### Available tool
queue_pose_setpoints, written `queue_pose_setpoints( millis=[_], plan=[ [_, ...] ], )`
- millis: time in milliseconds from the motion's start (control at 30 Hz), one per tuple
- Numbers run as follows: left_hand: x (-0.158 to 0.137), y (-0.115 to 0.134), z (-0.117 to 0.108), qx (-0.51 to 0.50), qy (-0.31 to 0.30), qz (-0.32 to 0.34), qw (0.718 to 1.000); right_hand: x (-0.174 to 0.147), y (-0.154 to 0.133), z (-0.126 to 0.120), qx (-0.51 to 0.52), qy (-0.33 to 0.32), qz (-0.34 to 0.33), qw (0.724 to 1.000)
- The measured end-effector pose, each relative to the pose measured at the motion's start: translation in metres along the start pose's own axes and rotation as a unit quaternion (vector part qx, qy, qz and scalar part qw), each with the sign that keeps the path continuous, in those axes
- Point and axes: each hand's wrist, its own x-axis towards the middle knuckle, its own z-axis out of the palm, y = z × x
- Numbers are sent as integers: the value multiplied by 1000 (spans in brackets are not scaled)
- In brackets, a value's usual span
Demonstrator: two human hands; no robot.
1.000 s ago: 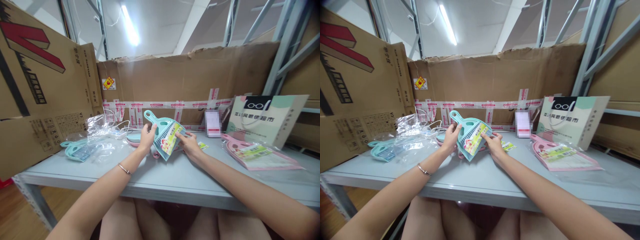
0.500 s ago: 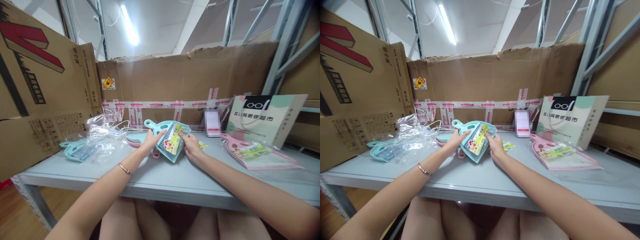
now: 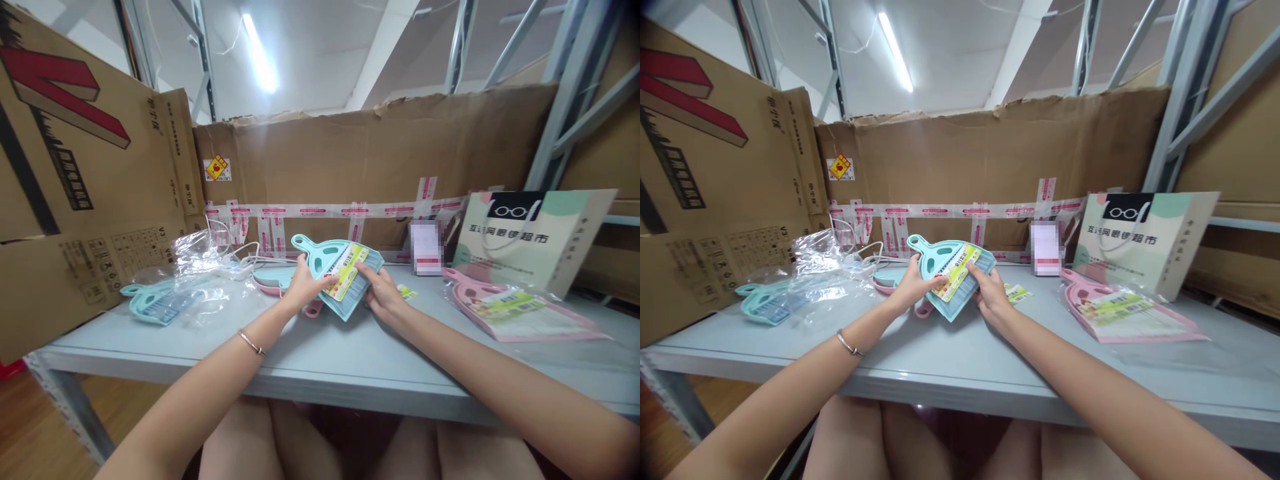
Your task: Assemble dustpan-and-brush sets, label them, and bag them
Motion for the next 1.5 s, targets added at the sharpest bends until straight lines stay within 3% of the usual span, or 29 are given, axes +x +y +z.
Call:
queue_pose_setpoints(
  millis=[200, 300, 367, 467, 533, 633, 733, 833, 900, 967, 1067, 1167, 1233, 1333, 1500],
  plan=[
    [-1, -2, 1, 72, 0, 60, 996, -4, -6, 2, 7, 9, 19, 1000],
    [3, 4, -8, 156, -5, 92, 983, -2, -9, 1, 14, 32, 6, 999],
    [7, 15, -27, 231, 8, 137, 963, 0, -11, 0, 22, 46, -1, 999],
    [9, 35, -74, 333, 83, 178, 922, 3, -12, -2, 26, 61, -8, 998],
    [0, 45, -107, 434, 42, 159, 886, 4, -13, -3, 28, 63, -11, 998],
    [-26, 49, -138, 572, -60, 51, 816, 4, -13, -2, 34, 61, -18, 997],
    [-48, 38, -144, 672, -101, -38, 732, 3, -14, -1, 32, 60, -18, 998],
    [-53, 24, -146, 698, -78, -74, 708, 3, -15, -1, 31, 70, -14, 997],
    [-49, 21, -152, 687, -19, -52, 725, 3, -16, -1, 33, 78, -16, 996],
    [-44, 26, -160, 643, 58, 0, 763, 3, -18, -1, 36, 88, -20, 995],
    [-36, 44, -170, 486, 155, 100, 854, 4, -23, -2, 43, 95, -29, 994],
    [-22, 62, -171, 261, 199, 147, 933, 4, -26, -2, 55, 98, -40, 993],
    [-8, 66, -168, 126, 194, 139, 963, 4, -27, -2, 60, 104, -39, 992],
    [16, 54, -160, -11, 117, 83, 990, 5, -27, -4, 57, 108, -36, 992],
    [40, 7, -144, -100, 43, 24, 994, 11, -25, -10, 51, 97, -61, 992]
  ],
)
